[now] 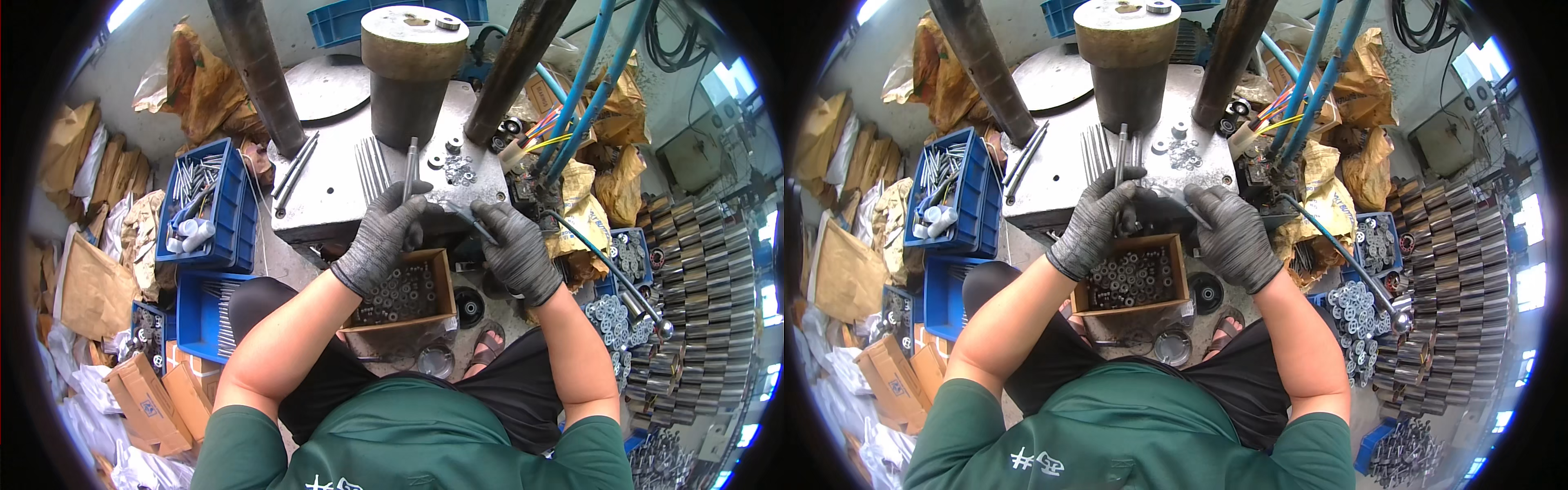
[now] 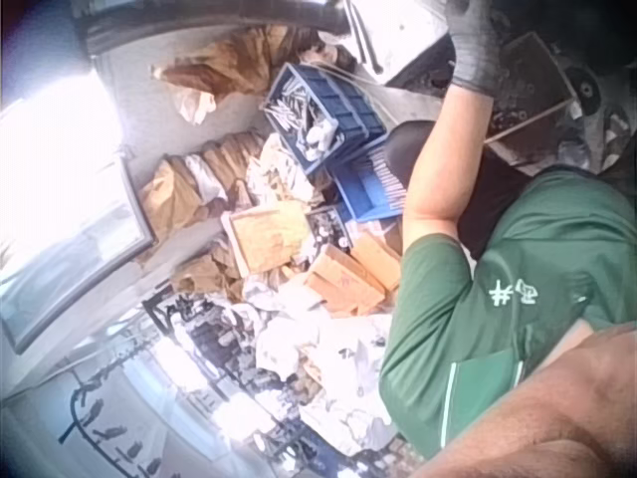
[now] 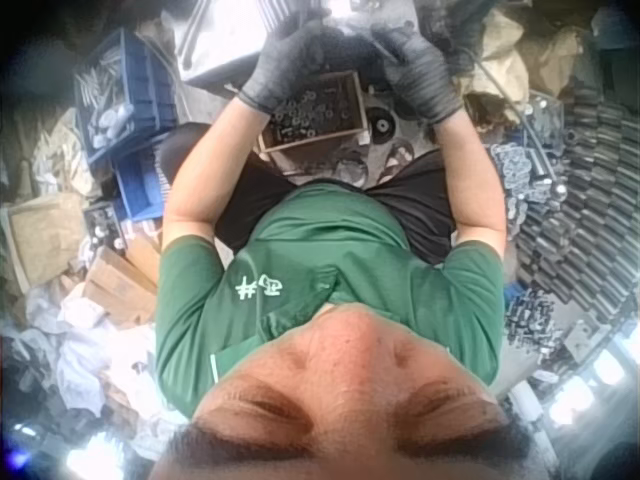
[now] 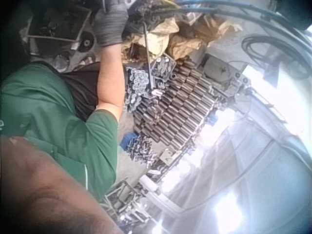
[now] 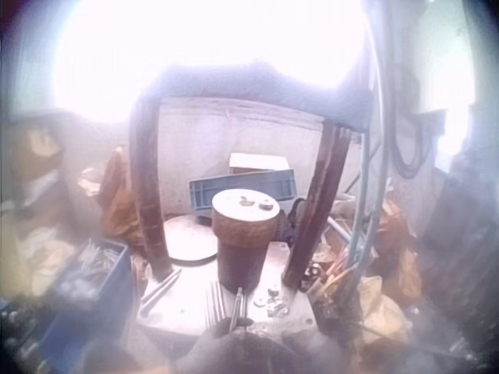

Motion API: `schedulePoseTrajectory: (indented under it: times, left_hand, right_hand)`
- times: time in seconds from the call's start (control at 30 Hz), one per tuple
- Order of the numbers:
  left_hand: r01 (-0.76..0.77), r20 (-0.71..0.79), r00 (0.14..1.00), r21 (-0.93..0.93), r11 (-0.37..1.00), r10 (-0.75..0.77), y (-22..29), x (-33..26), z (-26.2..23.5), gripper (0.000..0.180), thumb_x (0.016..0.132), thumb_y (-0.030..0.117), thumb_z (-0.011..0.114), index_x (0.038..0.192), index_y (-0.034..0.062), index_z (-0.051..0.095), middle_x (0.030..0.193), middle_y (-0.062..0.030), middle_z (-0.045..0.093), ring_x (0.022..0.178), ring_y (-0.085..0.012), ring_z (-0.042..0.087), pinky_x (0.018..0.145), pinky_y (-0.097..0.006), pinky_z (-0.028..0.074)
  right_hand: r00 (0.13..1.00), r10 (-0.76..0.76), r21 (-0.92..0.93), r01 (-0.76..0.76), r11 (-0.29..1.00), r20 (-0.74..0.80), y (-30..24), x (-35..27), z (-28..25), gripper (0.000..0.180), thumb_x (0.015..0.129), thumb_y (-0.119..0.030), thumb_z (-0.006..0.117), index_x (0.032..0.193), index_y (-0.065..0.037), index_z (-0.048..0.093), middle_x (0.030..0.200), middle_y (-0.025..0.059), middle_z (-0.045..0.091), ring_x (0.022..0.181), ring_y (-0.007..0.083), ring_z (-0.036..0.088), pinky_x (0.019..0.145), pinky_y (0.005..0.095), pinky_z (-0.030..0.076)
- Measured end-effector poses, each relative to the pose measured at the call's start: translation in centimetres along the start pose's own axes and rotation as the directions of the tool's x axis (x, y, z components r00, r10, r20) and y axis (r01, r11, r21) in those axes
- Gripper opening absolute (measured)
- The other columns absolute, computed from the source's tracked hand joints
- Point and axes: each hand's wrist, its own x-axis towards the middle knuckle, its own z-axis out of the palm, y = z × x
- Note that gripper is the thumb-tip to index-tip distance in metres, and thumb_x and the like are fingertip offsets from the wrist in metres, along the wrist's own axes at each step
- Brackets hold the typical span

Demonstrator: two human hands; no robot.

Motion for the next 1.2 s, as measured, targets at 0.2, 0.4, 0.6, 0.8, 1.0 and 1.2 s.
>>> schedulePoseTrajectory:
  times: [0.2,0.4,0.6,0.8,1.0,1.2]
  left_hand:
    - [-0.107,0.028,0.994,0.114,0.988,0.105,-0.3,0.2,-1.4,0.039,0.104,0.014,0.055,0.141,0.0009,0.057,0.088,-0.0044,0.069,0.062,-0.0078,0.062,0.057,-0.022,0.053]
    - [-0.122,0.088,0.991,0.295,0.948,0.100,-0.1,-0.6,-0.6,0.034,0.102,0.009,0.058,0.135,0.0028,0.063,0.095,-0.0034,0.068,0.079,-0.0075,0.063,0.069,-0.022,0.056]
    - [-0.334,0.169,0.942,0.542,0.771,0.290,-0.1,-0.3,-1.2,0.035,0.094,-0.001,0.064,0.129,0.0023,0.067,0.100,-0.0039,0.066,0.095,-0.0120,0.064,0.079,-0.025,0.058]
    - [-0.421,0.282,0.906,0.542,0.727,0.315,0.2,-0.6,-1.4,0.034,0.095,-0.002,0.062,0.128,0.0021,0.067,0.114,-0.0073,0.068,0.099,-0.0128,0.065,0.087,-0.028,0.057]
    - [-0.201,0.338,0.938,0.365,0.909,0.072,0.7,-1.2,-0.8,0.033,0.103,0.009,0.057,0.135,0.0023,0.063,0.100,-0.0059,0.070,0.083,-0.0090,0.065,0.075,-0.024,0.055]
    - [-0.004,0.361,0.928,0.263,0.965,-0.095,1.4,-1.8,-0.3,0.041,0.106,0.028,0.058,0.138,0.0021,0.060,0.087,-0.0020,0.068,0.065,-0.0064,0.059,0.058,-0.022,0.049]
  right_hand:
    - [0.969,0.247,0.291,-0.232,0.928,-0.015,1.8,-0.2,-1.7,0.042,0.086,-0.004,0.069,0.127,0.001,0.067,0.106,0.0190,0.073,0.093,0.0289,0.073,0.083,0.0356,0.057]
    - [0.932,0.355,0.379,-0.356,0.854,0.074,2.0,-0.5,-2.5,0.045,0.086,-0.009,0.073,0.129,0.002,0.067,0.104,0.0163,0.075,0.093,0.0214,0.073,0.085,0.0333,0.057]
    - [0.930,0.309,0.278,-0.355,0.893,0.199,1.6,-0.5,-4.4,0.044,0.085,-0.011,0.074,0.127,0.001,0.068,0.108,0.0171,0.075,0.099,0.0244,0.074,0.089,0.0341,0.057]
    - [0.908,0.281,0.254,-0.365,0.896,0.312,1.3,-0.3,-5.8,0.040,0.086,-0.008,0.072,0.125,0.001,0.069,0.110,0.0167,0.076,0.102,0.0187,0.073,0.090,0.0335,0.057]
    - [0.850,0.268,0.430,-0.473,0.769,0.454,1.3,-0.9,-5.0,0.047,0.082,0.001,0.076,0.128,0.002,0.067,0.110,0.0096,0.075,0.100,0.0114,0.068,0.090,0.0297,0.056]
    - [0.888,0.148,0.321,-0.308,0.896,0.436,0.8,-0.5,-4.5,0.048,0.078,-0.005,0.080,0.125,0.001,0.069,0.111,0.0167,0.076,0.101,0.0194,0.073,0.091,0.0322,0.058]
